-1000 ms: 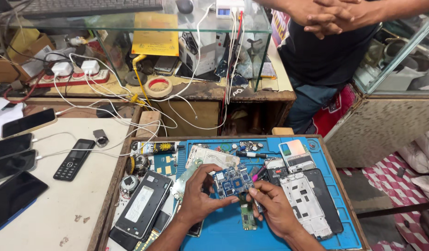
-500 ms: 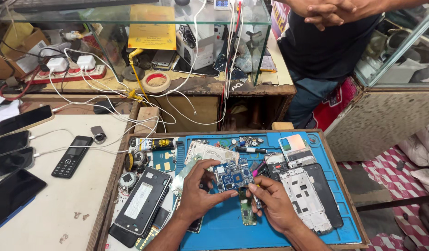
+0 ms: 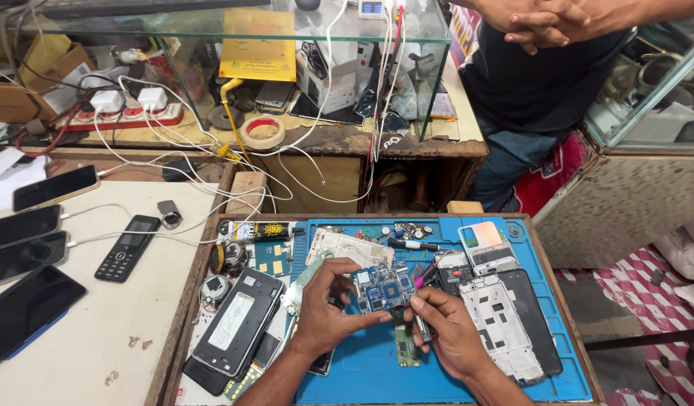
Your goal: The person works at a repair bench on a disassembled smartphone motherboard, holding the blue circuit board with one hand while using a screwdriver-style tool with the other to work on components on the board. They reposition and turn the board repeatedly while continuing to work on it among other phone parts and tools on the mat.
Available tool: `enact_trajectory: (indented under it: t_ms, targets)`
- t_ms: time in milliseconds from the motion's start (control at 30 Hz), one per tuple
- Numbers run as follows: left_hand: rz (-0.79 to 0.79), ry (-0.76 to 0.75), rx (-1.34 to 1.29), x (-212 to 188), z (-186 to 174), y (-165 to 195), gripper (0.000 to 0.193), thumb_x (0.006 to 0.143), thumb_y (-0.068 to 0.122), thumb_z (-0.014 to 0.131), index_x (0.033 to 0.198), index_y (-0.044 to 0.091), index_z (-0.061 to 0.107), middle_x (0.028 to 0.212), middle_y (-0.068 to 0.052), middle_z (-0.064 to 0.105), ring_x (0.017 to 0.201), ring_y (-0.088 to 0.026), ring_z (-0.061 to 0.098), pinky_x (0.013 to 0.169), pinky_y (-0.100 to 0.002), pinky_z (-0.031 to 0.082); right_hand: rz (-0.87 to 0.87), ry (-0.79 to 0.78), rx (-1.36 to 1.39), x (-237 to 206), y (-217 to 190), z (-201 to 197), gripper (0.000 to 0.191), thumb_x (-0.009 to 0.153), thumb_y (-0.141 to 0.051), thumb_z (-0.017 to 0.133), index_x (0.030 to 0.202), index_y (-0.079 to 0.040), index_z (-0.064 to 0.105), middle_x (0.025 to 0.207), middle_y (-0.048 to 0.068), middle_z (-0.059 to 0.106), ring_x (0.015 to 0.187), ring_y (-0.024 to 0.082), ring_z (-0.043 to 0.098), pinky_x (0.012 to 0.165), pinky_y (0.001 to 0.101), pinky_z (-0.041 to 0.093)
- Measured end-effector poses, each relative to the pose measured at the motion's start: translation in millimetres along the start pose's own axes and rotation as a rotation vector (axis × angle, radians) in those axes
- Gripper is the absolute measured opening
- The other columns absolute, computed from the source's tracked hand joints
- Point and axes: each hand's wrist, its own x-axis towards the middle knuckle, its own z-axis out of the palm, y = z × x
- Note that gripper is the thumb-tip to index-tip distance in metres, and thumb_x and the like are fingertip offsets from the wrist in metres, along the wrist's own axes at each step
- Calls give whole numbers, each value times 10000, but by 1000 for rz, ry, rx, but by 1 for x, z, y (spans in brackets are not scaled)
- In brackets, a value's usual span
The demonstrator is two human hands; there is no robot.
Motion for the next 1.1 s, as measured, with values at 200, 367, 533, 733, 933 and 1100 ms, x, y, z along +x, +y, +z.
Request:
enact_trajectory:
  t_ms: [200, 367, 533, 733, 933, 1100]
  targets:
    - [-36, -53, 17, 1, -1, 4, 820, 567, 363, 1029, 1226, 91, 624, 1114, -44, 660, 817, -90, 662, 630, -234, 547, -25, -9, 1, 0, 2, -3, 216, 989, -202, 612, 988, 7, 666, 824, 84, 694, 526, 123, 600, 419, 247, 446]
    - [-24, -57, 9, 3, 0, 5, 829, 569, 370, 1017, 1254, 82, 650, 1200, -64, 655, 837, -101, 697, 628, -236, 567, -32, 33, 2, 1, 1, -6, 206, 988, -198, 612, 973, 1, 663, 803, 75, 677, 500, 114, 570, 391, 238, 416]
    - [-68, -71, 32, 1, -1, 3, 808, 565, 375, 1020, 1222, 84, 652, 1156, -56, 663, 829, -99, 705, 627, -238, 577, -43, 19, 5, 0, 3, -7, 208, 996, -197, 610, 960, 3, 657, 810, 75, 667, 503, 113, 562, 392, 236, 413]
    - [-45, -55, 41, 0, 1, 0, 810, 567, 378, 1022, 1208, 82, 625, 1123, -41, 656, 815, -103, 667, 631, -246, 557, -49, 24, 6, 1, 0, -5, 210, 993, -188, 594, 957, 8, 659, 821, 84, 667, 504, 114, 555, 393, 237, 400]
    - [-69, -52, 28, -3, 1, 1, 803, 574, 366, 1024, 1215, 95, 624, 1091, -35, 661, 805, -106, 658, 624, -245, 547, -49, 18, -1, 0, 1, -5, 207, 1003, -182, 590, 955, 9, 652, 827, 84, 666, 512, 111, 562, 398, 233, 405]
    - [-63, -57, -4, -1, 1, 3, 810, 580, 349, 1014, 1243, 101, 622, 1130, -42, 647, 831, -101, 689, 615, -239, 555, -59, 19, 6, 1, 2, -4, 211, 1005, -187, 586, 951, 8, 644, 828, 82, 665, 516, 111, 574, 392, 230, 410]
